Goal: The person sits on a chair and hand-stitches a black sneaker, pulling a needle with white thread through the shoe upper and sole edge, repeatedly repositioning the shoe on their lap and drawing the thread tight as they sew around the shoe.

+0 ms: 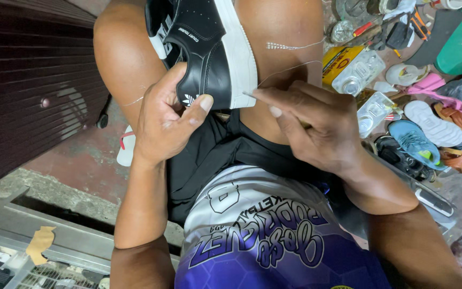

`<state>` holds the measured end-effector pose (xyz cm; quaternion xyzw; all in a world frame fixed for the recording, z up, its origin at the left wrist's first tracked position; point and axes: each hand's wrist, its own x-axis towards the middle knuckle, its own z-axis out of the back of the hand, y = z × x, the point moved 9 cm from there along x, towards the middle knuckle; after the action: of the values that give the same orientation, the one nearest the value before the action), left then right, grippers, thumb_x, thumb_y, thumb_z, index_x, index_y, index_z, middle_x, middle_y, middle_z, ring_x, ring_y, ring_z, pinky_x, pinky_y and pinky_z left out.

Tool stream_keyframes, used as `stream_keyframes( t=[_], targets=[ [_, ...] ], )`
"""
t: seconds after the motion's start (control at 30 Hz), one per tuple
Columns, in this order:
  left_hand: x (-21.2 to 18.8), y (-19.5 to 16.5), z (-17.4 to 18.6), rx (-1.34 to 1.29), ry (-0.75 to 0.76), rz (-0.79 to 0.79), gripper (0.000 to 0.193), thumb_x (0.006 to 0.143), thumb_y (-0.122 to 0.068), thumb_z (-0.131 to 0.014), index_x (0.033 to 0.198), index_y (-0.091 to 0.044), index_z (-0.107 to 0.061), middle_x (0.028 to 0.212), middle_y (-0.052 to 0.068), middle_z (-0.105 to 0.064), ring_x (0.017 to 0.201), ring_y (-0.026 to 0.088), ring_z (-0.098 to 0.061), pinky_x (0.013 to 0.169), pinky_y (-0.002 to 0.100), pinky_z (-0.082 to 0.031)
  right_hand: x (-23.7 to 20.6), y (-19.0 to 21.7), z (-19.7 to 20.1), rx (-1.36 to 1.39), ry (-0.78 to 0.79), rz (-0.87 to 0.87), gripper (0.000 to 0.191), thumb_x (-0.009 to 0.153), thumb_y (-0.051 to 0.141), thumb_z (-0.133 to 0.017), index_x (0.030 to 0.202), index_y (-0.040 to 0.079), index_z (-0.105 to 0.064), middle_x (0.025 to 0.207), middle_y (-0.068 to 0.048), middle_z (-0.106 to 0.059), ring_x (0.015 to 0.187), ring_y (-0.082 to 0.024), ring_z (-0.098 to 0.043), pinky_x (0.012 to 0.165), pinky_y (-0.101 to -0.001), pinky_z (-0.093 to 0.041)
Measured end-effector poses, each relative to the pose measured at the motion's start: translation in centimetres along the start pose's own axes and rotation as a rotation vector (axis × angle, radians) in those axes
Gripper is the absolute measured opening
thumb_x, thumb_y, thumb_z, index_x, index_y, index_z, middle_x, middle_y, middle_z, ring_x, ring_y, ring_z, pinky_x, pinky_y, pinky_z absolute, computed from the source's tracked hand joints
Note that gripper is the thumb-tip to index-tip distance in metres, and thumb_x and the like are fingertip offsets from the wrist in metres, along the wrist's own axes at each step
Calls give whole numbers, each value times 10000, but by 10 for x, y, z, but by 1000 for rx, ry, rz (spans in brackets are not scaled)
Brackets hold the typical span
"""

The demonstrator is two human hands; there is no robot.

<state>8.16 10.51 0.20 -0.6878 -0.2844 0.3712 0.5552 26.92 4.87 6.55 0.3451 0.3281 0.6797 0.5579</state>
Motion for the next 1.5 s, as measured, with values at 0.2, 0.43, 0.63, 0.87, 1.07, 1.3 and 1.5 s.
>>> stream_keyframes(
  t=[0.2,0.43,0.63,0.87,1.07,1.3,1.5],
  targets=[
    [-2,3,2,51,-21,7,281,1022,-68,-659,1274,37,-594,1053,4,-655,915,48,-562,821,216,-490,3,12,-3,-159,-7,32,289,973,-23,-746,1247,71,-740,847,-84,-668,651,-198,-593,601,-344,-460],
    [-4,6,2,26,-15,-25,254,1025,-53,-660,1256,32,-595,1008,3,-647,893,42,-558,812,200,-490,3,15,-6,-185,4,39,290,992,-27,-735,1264,76,-734,889,-83,-671,669,-198,-612,613,-333,-473],
    [-5,6,2,72,-13,-47,207,1030,-60,-679,1203,25,-604,934,4,-620,829,44,-523,770,199,-476,2,13,-7,-169,12,17,306,979,-43,-725,1266,63,-732,914,-96,-692,698,-199,-629,629,-341,-486],
    [-3,2,-2,37,-5,-53,189,1028,-79,-683,1172,20,-610,964,-5,-644,836,53,-590,752,222,-507,1,19,-4,-230,18,25,326,1002,-38,-688,1308,71,-715,976,-97,-705,750,-203,-676,656,-317,-535],
    [-4,-9,-10,251,-108,-83,162,963,-80,-774,1004,2,-641,838,-1,-532,715,71,-420,634,234,-383,-1,31,4,-396,89,15,369,967,-26,-707,1321,79,-717,873,-83,-609,734,-249,-637,666,-391,-513],
    [-2,-13,-17,319,-196,-125,373,942,-85,-805,794,4,-474,716,44,-395,627,117,-352,560,292,-329,6,40,-2,-634,211,24,401,897,60,-731,1293,107,-701,899,-62,-625,700,-242,-641,558,-388,-461],
    [0,-11,-15,304,-166,-160,472,957,-93,-805,752,3,-391,691,68,-358,619,145,-315,560,327,-311,19,47,-13,-755,331,29,428,821,108,-741,1245,96,-680,961,-62,-643,669,-241,-650,521,-397,-441]
  ],
)
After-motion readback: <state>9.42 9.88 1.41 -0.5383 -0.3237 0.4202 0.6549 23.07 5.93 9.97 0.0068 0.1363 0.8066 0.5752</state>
